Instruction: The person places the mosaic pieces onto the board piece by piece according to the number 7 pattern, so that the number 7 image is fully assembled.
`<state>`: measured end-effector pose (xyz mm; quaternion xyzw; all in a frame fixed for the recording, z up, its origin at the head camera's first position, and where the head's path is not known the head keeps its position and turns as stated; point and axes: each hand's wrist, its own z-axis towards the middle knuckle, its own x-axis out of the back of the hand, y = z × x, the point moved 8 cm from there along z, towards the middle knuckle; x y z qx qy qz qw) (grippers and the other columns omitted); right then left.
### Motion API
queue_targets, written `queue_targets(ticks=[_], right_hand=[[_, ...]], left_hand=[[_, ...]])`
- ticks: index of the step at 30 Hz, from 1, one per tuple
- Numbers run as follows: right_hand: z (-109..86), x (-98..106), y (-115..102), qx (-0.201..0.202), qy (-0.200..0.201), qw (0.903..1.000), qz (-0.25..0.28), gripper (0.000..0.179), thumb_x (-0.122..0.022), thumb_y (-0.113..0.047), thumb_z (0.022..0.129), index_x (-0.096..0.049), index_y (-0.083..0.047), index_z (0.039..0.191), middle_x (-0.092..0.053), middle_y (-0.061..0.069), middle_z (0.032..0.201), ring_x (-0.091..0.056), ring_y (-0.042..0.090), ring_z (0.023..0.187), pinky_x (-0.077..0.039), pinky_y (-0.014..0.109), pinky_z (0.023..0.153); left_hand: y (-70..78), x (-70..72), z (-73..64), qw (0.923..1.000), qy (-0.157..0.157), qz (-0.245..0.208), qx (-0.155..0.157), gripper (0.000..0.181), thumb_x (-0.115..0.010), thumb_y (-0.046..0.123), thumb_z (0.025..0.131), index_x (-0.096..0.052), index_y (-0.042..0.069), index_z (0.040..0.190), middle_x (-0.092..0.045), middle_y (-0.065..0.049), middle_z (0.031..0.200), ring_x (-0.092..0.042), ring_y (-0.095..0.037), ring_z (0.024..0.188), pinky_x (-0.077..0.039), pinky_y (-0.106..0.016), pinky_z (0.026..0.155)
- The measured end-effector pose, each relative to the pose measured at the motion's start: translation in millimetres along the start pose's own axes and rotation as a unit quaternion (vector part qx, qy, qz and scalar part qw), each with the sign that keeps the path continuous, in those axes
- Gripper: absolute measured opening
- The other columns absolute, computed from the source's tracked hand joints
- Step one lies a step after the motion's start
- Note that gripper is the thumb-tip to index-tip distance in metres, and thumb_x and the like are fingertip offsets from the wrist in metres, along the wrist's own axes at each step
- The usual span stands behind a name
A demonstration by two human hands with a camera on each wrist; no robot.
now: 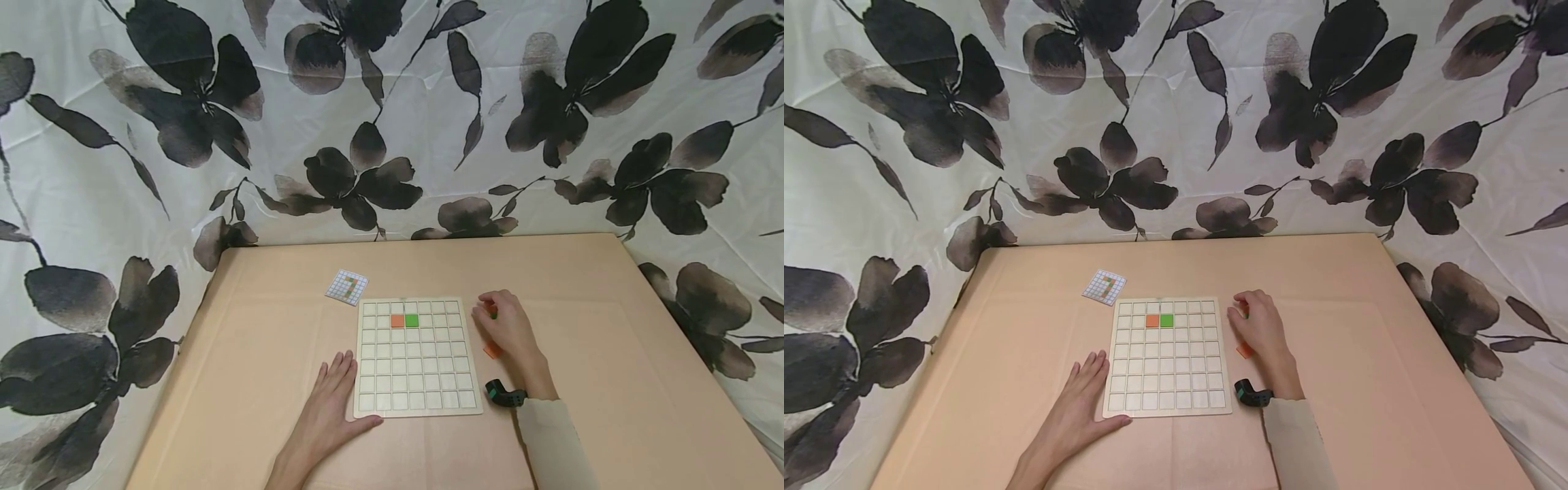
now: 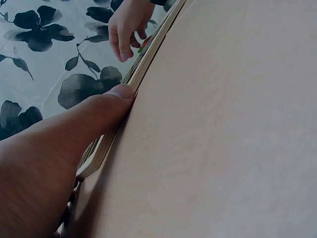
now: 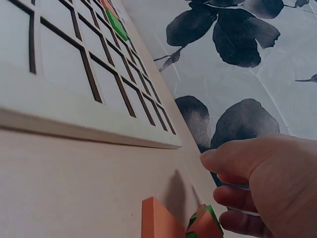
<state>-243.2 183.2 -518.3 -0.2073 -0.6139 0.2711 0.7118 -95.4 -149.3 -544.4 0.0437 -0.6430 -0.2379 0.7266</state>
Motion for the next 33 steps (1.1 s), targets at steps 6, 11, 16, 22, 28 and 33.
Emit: queue_targets(ticks=[6, 11, 16, 22, 28, 33], right_hand=[[0.5, 2.8, 6.8, 0.001, 0.005, 1.0, 0.002, 0.033, -0.068, -0.022, 0.094, -0.067, 0.0, 0.118, -0.063, 0.016, 0.11, -0.056, 0.031, 0.1, -0.055, 0.045, 0.087], [0.8, 5.6, 12.0, -0.002, 0.012, 0.9999, -0.008, 0.033, -0.067, -0.022, 0.093, -0.067, 0.0, 0.118, -0.062, 0.017, 0.11, -0.055, 0.03, 0.098, -0.054, 0.043, 0.084], [0.9, 6.3, 17.5, -0.021, 0.007, 0.9995, -0.024, 0.035, -0.066, -0.024, 0.093, -0.067, 0.0, 0.118, -0.061, 0.017, 0.11, -0.054, 0.03, 0.097, -0.051, 0.042, 0.082], [0.4, 7.8, 21.0, -0.042, 0.008, 0.9979, -0.049, 0.038, -0.064, -0.027, 0.092, -0.067, 0.002, 0.116, -0.061, 0.02, 0.109, -0.054, 0.032, 0.094, -0.051, 0.043, 0.077], [0.1, 7.8, 23.4, -0.055, 0.005, 0.9966, -0.061, 0.038, -0.065, -0.029, 0.091, -0.067, 0.001, 0.115, -0.062, 0.021, 0.109, -0.056, 0.035, 0.097, -0.053, 0.048, 0.081], [0.4, 5.8, 23.1, -0.058, -0.003, 0.9968, -0.055, 0.037, -0.065, -0.025, 0.091, -0.066, 0.003, 0.116, -0.063, 0.022, 0.108, -0.057, 0.035, 0.098, -0.053, 0.05, 0.082]], left_hand=[[-0.4, -0.2, -0.2, 1.0, -0.001, -0.001, 0.0, 0.109, -0.072, 0.073, 0.073, -0.046, -0.001, 0.148, -0.038, -0.013, 0.161, -0.029, -0.028, 0.153, -0.021, -0.046, 0.128], [-0.3, 0.0, -0.4, 1.0, 0.0, -0.001, 0.0, 0.109, -0.071, 0.074, 0.073, -0.046, -0.001, 0.148, -0.037, -0.013, 0.161, -0.029, -0.027, 0.153, -0.021, -0.046, 0.128], [-0.2, 0.0, -0.3, 1.0, 0.0, -0.002, -0.001, 0.109, -0.071, 0.074, 0.073, -0.045, -0.001, 0.148, -0.037, -0.013, 0.161, -0.029, -0.027, 0.153, -0.02, -0.046, 0.128], [-0.6, -1.1, -0.7, 1.0, -0.002, -0.005, 0.002, 0.109, -0.071, 0.074, 0.073, -0.045, -0.001, 0.148, -0.036, -0.013, 0.161, -0.029, -0.027, 0.153, -0.019, -0.045, 0.128], [-0.4, -1.2, -0.7, 1.0, 0.0, -0.006, 0.0, 0.109, -0.071, 0.073, 0.073, -0.045, -0.001, 0.149, -0.036, -0.013, 0.162, -0.028, -0.027, 0.153, -0.019, -0.045, 0.128], [-0.2, -1.2, -0.4, 1.0, 0.002, -0.003, -0.002, 0.109, -0.071, 0.074, 0.073, -0.045, -0.001, 0.148, -0.036, -0.013, 0.161, -0.029, -0.027, 0.153, -0.02, -0.046, 0.128]])
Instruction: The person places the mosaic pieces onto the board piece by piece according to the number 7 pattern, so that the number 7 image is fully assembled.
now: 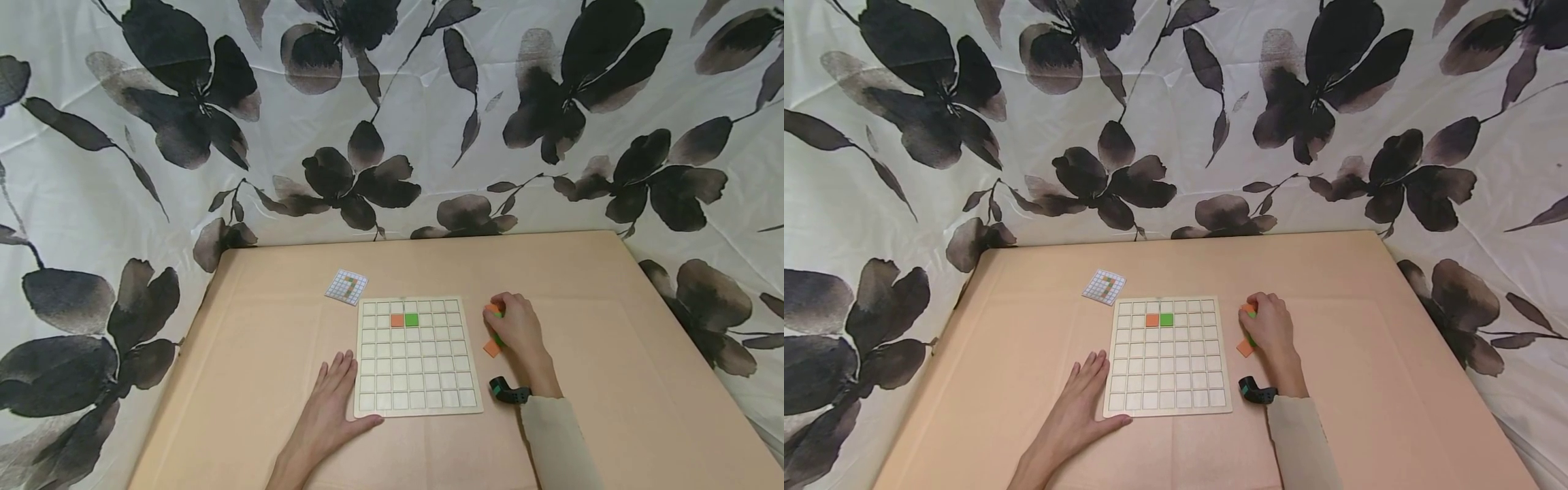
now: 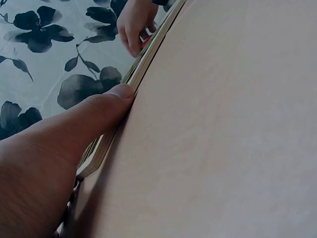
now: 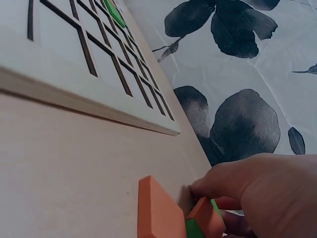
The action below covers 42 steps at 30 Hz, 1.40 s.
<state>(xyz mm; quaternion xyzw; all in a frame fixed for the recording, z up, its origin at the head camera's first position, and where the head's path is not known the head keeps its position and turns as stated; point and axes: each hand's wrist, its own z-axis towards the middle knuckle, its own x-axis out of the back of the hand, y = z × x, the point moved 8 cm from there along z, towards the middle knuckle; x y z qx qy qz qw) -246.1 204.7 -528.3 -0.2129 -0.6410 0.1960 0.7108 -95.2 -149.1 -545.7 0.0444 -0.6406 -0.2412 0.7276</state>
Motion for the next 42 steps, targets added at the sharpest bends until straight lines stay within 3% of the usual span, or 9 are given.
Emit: queue_targets(ticks=[6, 15, 23, 29, 35, 42], right_hand=[[0.8, -1.6, -1.6, 0.008, -0.001, 0.9997, 0.025, 0.035, -0.065, -0.018, 0.091, -0.066, 0.005, 0.118, -0.065, 0.022, 0.108, -0.057, 0.036, 0.102, -0.053, 0.049, 0.086], [1.4, -2.8, -4.0, 0.017, 0.002, 0.9991, 0.04, 0.029, -0.068, -0.016, 0.093, -0.069, 0.003, 0.115, -0.065, 0.022, 0.109, -0.048, 0.037, 0.107, -0.048, 0.045, 0.083], [-1.6, -4.2, -5.6, 0.025, -0.012, 0.9985, 0.048, 0.034, -0.067, -0.014, 0.096, -0.065, 0.006, 0.123, -0.06, 0.025, 0.116, -0.046, 0.04, 0.11, -0.047, 0.05, 0.087], [-2.0, -5.1, -8.5, 0.036, -0.01, 0.9982, 0.048, 0.03, -0.067, -0.015, 0.096, -0.065, 0.0, 0.121, -0.065, 0.021, 0.11, -0.05, 0.038, 0.105, -0.046, 0.049, 0.083], [-2.3, -4.9, -10.9, 0.04, 0.0, 0.9973, 0.062, 0.029, -0.068, -0.018, 0.096, -0.065, -0.001, 0.12, -0.07, 0.017, 0.103, -0.055, 0.035, 0.1, -0.037, 0.057, 0.095], [-1.9, -0.2, -15.3, 0.039, 0.038, 0.9959, 0.072, 0.031, -0.073, -0.021, 0.092, -0.067, -0.002, 0.115, -0.066, 0.012, 0.091, -0.052, 0.027, 0.086, -0.031, 0.039, 0.082]], left_hand=[[0.0, -0.5, 0.9, 1.0, -0.003, -0.001, 0.003, 0.109, -0.071, 0.074, 0.073, -0.045, -0.001, 0.148, -0.036, -0.012, 0.162, -0.028, -0.027, 0.154, -0.019, -0.045, 0.128], [0.4, 0.6, 1.1, 1.0, 0.005, -0.002, 0.0, 0.109, -0.073, 0.072, 0.072, -0.045, -0.001, 0.148, -0.036, -0.012, 0.161, -0.029, -0.027, 0.153, -0.02, -0.044, 0.128], [0.0, 0.7, 1.0, 1.0, 0.004, -0.002, 0.001, 0.108, -0.074, 0.071, 0.072, -0.046, -0.002, 0.147, -0.038, -0.013, 0.161, -0.031, -0.029, 0.152, -0.021, -0.046, 0.127], [-0.9, -0.6, 0.3, 1.0, -0.002, -0.004, 0.006, 0.108, -0.073, 0.071, 0.072, -0.046, -0.001, 0.148, -0.037, -0.013, 0.161, -0.03, -0.028, 0.153, -0.021, -0.046, 0.128], [-0.5, 0.0, -0.5, 1.0, 0.002, -0.004, 0.002, 0.108, -0.073, 0.072, 0.073, -0.046, -0.001, 0.148, -0.037, -0.012, 0.161, -0.03, -0.028, 0.153, -0.021, -0.046, 0.127], [-0.4, 0.8, -0.4, 1.0, 0.002, -0.008, 0.004, 0.109, -0.072, 0.073, 0.072, -0.046, 0.0, 0.148, -0.037, -0.012, 0.161, -0.029, -0.028, 0.153, -0.02, -0.044, 0.128]])
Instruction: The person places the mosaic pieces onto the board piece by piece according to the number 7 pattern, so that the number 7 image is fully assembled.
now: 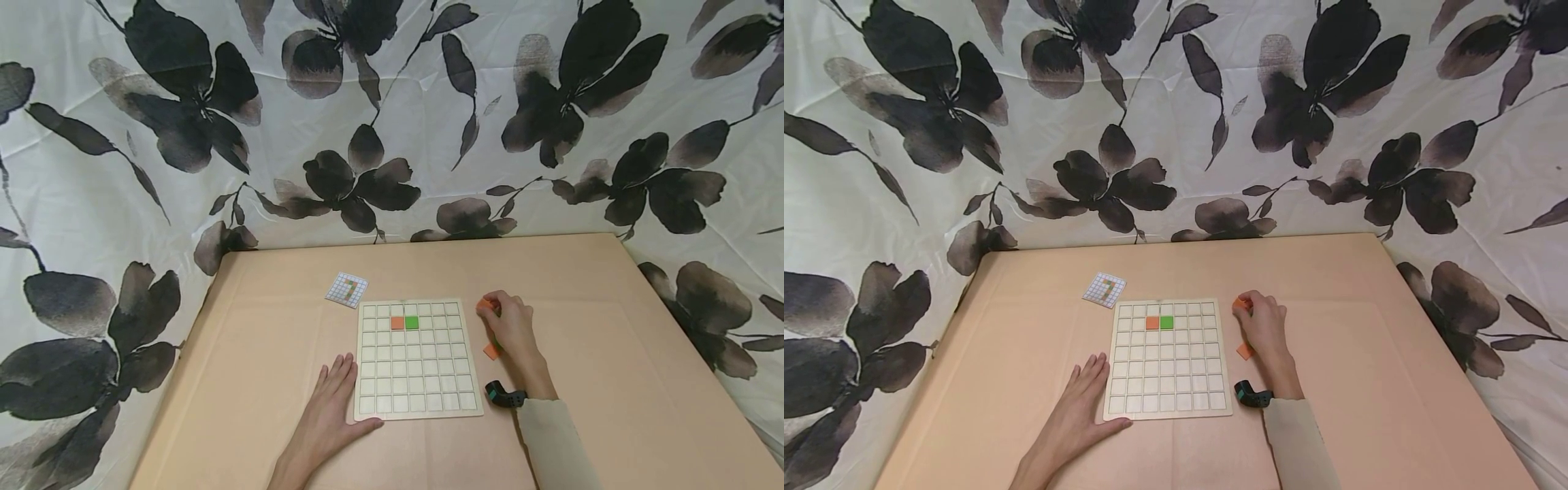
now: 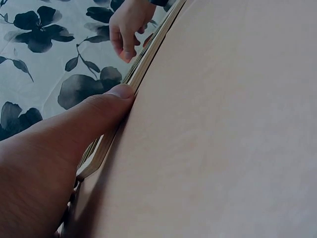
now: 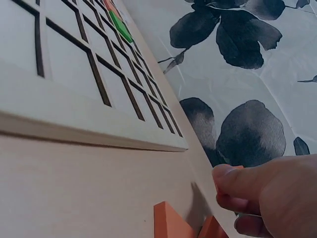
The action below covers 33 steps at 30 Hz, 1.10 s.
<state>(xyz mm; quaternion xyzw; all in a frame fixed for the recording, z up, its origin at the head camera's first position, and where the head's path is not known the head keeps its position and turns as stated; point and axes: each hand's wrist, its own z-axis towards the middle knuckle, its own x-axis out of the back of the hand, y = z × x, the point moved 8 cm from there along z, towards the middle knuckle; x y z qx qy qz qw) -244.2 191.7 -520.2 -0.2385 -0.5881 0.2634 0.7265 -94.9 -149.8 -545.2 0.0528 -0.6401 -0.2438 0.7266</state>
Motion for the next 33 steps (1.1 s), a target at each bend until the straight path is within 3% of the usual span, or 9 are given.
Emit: queue_targets(ticks=[5, 11, 33], right_hand=[[0.1, -1.5, -1.1, -0.012, 0.001, 0.9999, 0.005, 0.032, -0.075, -0.022, 0.091, -0.067, -0.004, 0.116, -0.064, 0.011, 0.092, -0.052, 0.025, 0.085, -0.039, 0.03, 0.074], [-1.2, -4.4, -6.2, -0.015, -0.012, 0.9997, 0.016, 0.031, -0.074, -0.023, 0.091, -0.064, -0.004, 0.114, -0.064, 0.011, 0.095, -0.054, 0.024, 0.086, -0.045, 0.029, 0.071], [-6.5, -29.1, -39.5, 0.031, -0.046, 0.9982, 0.024, 0.022, -0.072, -0.022, 0.093, -0.067, -0.009, 0.111, -0.061, 0.003, 0.086, -0.052, 0.017, 0.076, -0.043, 0.023, 0.061]], left_hand=[[0.1, -0.5, 0.6, 1.0, -0.001, 0.002, -0.001, 0.109, -0.073, 0.072, 0.072, -0.045, -0.001, 0.149, -0.036, -0.012, 0.161, -0.029, -0.028, 0.153, -0.02, -0.045, 0.128], [-0.2, -1.3, 0.7, 1.0, -0.004, 0.006, -0.001, 0.11, -0.072, 0.072, 0.073, -0.044, -0.001, 0.149, -0.036, -0.012, 0.162, -0.029, -0.027, 0.153, -0.02, -0.045, 0.128], [-0.2, -0.4, 0.4, 1.0, -0.001, 0.003, -0.002, 0.109, -0.072, 0.073, 0.073, -0.044, -0.001, 0.149, -0.036, -0.012, 0.162, -0.028, -0.027, 0.153, -0.019, -0.044, 0.128]])
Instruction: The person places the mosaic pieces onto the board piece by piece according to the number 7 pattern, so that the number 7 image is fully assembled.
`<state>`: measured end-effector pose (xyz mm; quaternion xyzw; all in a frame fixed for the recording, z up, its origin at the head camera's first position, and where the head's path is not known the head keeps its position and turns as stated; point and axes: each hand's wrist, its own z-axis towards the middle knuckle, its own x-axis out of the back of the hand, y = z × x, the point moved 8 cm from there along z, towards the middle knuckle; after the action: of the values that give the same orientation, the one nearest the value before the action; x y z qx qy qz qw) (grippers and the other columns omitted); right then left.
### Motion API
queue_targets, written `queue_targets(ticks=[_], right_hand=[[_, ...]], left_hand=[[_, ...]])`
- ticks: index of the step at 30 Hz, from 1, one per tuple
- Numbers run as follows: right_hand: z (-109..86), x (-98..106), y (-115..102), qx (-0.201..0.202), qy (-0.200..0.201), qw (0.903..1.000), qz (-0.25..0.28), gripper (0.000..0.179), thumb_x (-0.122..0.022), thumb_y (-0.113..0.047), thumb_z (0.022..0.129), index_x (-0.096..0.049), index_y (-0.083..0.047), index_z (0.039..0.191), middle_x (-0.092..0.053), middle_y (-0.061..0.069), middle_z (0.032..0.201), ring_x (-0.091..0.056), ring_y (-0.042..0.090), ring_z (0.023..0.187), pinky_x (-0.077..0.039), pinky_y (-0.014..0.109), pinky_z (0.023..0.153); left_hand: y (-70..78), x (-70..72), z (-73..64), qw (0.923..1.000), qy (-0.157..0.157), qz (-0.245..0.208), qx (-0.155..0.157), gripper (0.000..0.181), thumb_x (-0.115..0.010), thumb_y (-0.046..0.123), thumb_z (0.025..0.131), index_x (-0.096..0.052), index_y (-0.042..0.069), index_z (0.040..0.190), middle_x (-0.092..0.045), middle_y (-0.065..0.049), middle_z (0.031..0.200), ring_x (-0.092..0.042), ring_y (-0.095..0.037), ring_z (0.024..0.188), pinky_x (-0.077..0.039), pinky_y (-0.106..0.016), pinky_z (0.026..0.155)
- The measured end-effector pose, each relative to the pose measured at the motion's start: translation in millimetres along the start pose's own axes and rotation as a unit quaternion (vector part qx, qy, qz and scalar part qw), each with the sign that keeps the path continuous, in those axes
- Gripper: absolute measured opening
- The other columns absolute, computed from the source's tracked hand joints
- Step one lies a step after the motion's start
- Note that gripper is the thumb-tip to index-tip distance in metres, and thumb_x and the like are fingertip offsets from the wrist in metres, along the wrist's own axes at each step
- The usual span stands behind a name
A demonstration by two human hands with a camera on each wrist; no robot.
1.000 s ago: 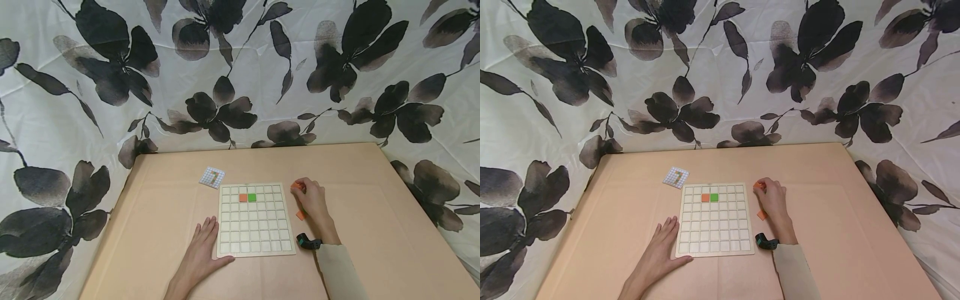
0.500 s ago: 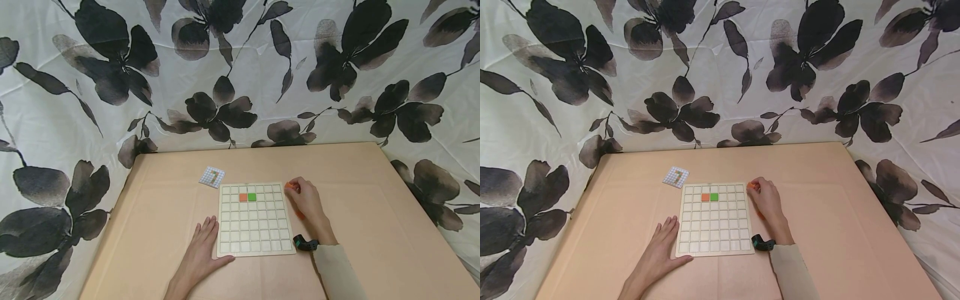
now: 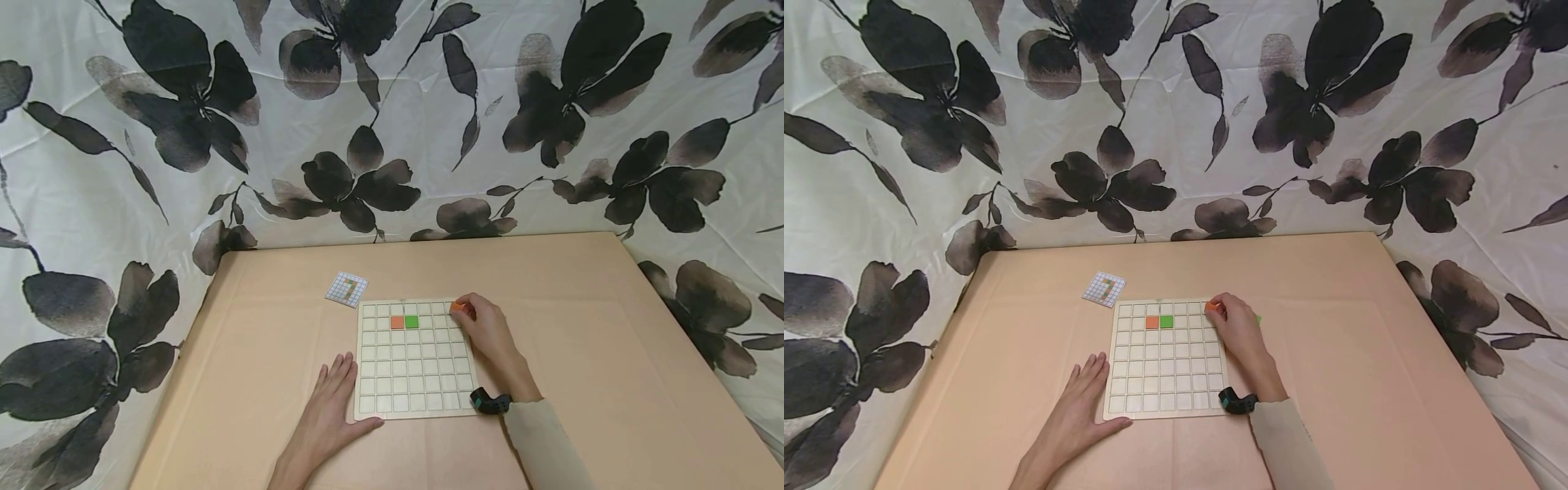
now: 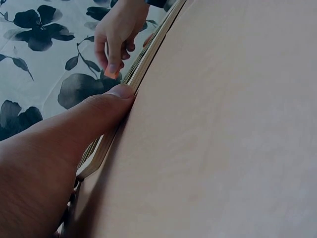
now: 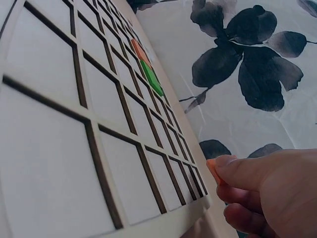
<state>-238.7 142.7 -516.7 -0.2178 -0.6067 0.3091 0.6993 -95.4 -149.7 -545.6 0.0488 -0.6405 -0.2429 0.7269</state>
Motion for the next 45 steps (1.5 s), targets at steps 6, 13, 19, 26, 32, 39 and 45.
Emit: queue_targets(ticks=[6, 13, 19, 26, 32, 39, 45], right_hand=[[-0.2, -6.6, -5.9, 0.01, -0.013, 0.9999, -0.003, 0.022, -0.07, -0.023, 0.095, -0.069, -0.01, 0.112, -0.063, 0.001, 0.086, -0.053, 0.014, 0.075, -0.045, 0.022, 0.061], [-0.9, -16.0, -12.8, 0.035, -0.017, 0.9991, -0.017, 0.023, -0.069, -0.024, 0.095, -0.07, -0.01, 0.114, -0.064, 0.0, 0.085, -0.052, 0.012, 0.072, -0.045, 0.021, 0.06], [-2.3, -24.0, -17.9, 0.034, -0.033, 0.9986, -0.022, 0.023, -0.065, -0.02, 0.098, -0.069, -0.01, 0.118, -0.064, 0.001, 0.089, -0.052, 0.013, 0.076, -0.045, 0.023, 0.063], [-5.8, -28.5, -24.6, 0.041, -0.031, 0.9985, -0.021, 0.019, -0.068, -0.022, 0.096, -0.069, -0.014, 0.112, -0.063, -0.001, 0.087, -0.052, 0.013, 0.077, -0.045, 0.023, 0.064], [-6.7, -34.1, -28.5, 0.064, -0.014, 0.9977, -0.018, 0.012, -0.071, -0.019, 0.094, -0.069, -0.016, 0.106, -0.065, -0.003, 0.086, -0.052, 0.013, 0.079, -0.045, 0.023, 0.064], [-8.5, -38.8, -31.6, 0.074, -0.015, 0.997, -0.016, 0.014, -0.07, -0.017, 0.095, -0.072, -0.014, 0.108, -0.071, 0.0, 0.097, -0.056, 0.013, 0.084, -0.053, 0.028, 0.071], [-9.6, -40.9, -33.4, 0.087, -0.018, 0.996, -0.014, 0.016, -0.069, -0.017, 0.095, -0.075, -0.011, 0.109, -0.072, 0.001, 0.103, -0.062, 0.016, 0.095, -0.057, 0.034, 0.08]], left_hand=[[0.7, 0.2, 0.0, 1.0, 0.002, -0.001, -0.001, 0.11, -0.074, 0.071, 0.072, -0.043, -0.001, 0.149, -0.036, -0.013, 0.161, -0.029, -0.028, 0.153, -0.019, -0.044, 0.128], [1.3, 0.6, -0.2, 1.0, 0.004, 0.0, -0.002, 0.11, -0.074, 0.071, 0.072, -0.044, -0.001, 0.149, -0.036, -0.013, 0.161, -0.029, -0.028, 0.153, -0.02, -0.045, 0.128], [1.5, 0.6, -0.2, 1.0, 0.003, -0.001, -0.001, 0.109, -0.074, 0.071, 0.072, -0.044, -0.001, 0.149, -0.036, -0.012, 0.161, -0.029, -0.028, 0.153, -0.019, -0.044, 0.128], [1.8, 0.5, 0.0, 0.9999, 0.009, 0.003, -0.006, 0.109, -0.074, 0.071, 0.072, -0.046, -0.001, 0.148, -0.038, -0.013, 0.161, -0.031, -0.028, 0.152, -0.021, -0.044, 0.127], [2.1, 0.4, -0.4, 0.9997, 0.02, 0.008, -0.014, 0.107, -0.072, 0.072, 0.073, -0.048, -0.003, 0.146, -0.042, -0.015, 0.158, -0.035, -0.032, 0.15, -0.023, -0.047, 0.126], [-0.2, -0.6, -1.5, 0.9998, 0.015, 0.005, -0.012, 0.108, -0.073, 0.072, 0.073, -0.047, -0.002, 0.147, -0.04, -0.014, 0.159, -0.034, -0.031, 0.151, -0.021, -0.045, 0.127], [-3.1, -2.3, -1.2, 1.0, -0.001, -0.005, -0.002, 0.11, -0.073, 0.072, 0.073, -0.044, -0.001, 0.149, -0.035, -0.012, 0.162, -0.028, -0.027, 0.153, -0.018, -0.043, 0.129]])
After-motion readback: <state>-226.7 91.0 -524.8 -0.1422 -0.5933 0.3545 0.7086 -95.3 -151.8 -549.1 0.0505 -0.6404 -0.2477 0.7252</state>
